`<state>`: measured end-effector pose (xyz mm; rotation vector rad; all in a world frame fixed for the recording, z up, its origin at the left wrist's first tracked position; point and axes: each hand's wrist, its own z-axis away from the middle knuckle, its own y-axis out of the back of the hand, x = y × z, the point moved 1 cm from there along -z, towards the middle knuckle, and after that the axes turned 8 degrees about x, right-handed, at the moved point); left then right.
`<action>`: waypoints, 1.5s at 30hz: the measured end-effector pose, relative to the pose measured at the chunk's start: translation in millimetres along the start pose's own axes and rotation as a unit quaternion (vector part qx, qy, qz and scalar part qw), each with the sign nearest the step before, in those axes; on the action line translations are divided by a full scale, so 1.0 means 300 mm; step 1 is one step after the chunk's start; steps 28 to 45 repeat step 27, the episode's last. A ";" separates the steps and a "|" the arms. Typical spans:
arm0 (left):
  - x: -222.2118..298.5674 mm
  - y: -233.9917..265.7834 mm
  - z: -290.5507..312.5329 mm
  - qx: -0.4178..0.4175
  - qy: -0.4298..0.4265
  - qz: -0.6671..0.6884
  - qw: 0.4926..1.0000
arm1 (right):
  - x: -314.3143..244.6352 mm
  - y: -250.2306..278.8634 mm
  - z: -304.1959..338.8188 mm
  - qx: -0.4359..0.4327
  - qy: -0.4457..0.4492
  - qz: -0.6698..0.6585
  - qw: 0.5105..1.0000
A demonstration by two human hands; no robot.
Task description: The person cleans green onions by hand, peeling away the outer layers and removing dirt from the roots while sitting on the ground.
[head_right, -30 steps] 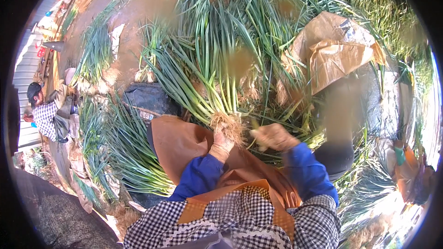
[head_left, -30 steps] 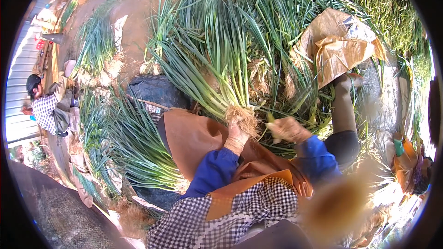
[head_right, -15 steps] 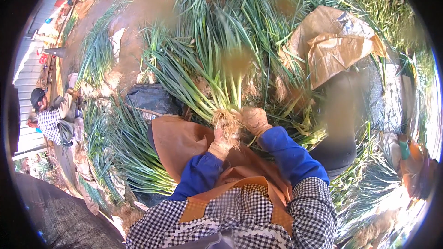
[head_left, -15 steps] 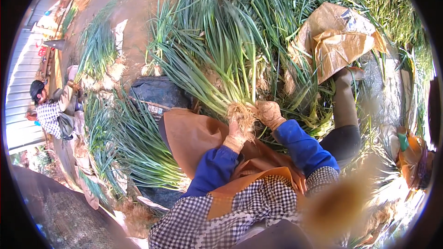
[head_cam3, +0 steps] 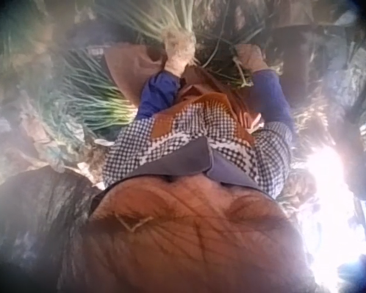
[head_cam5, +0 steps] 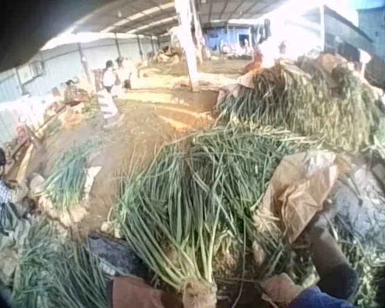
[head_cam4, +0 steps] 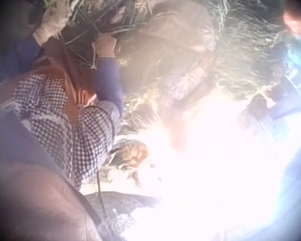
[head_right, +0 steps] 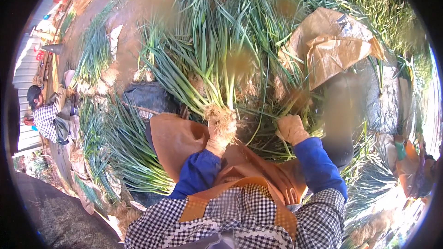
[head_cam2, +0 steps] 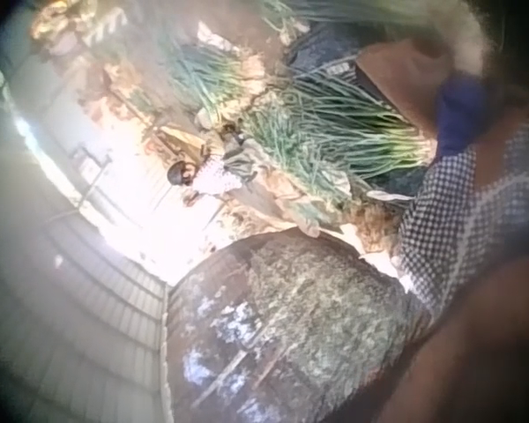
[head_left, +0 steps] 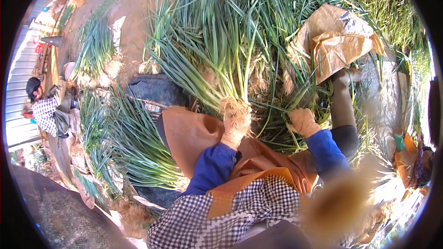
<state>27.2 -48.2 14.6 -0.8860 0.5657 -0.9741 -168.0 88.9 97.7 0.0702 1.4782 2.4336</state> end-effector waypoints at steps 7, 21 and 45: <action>-0.020 0.056 -0.037 -0.052 0.078 0.012 0.996 | -0.141 0.044 -0.319 0.093 0.167 -0.496 0.847; -0.061 -0.006 -0.052 0.036 0.020 -0.057 0.998 | 0.143 -0.217 -0.171 0.171 0.034 -0.160 0.972; 0.037 -0.170 0.060 -0.178 0.104 0.052 0.977 | -0.165 0.089 -0.274 0.048 0.010 -0.735 0.676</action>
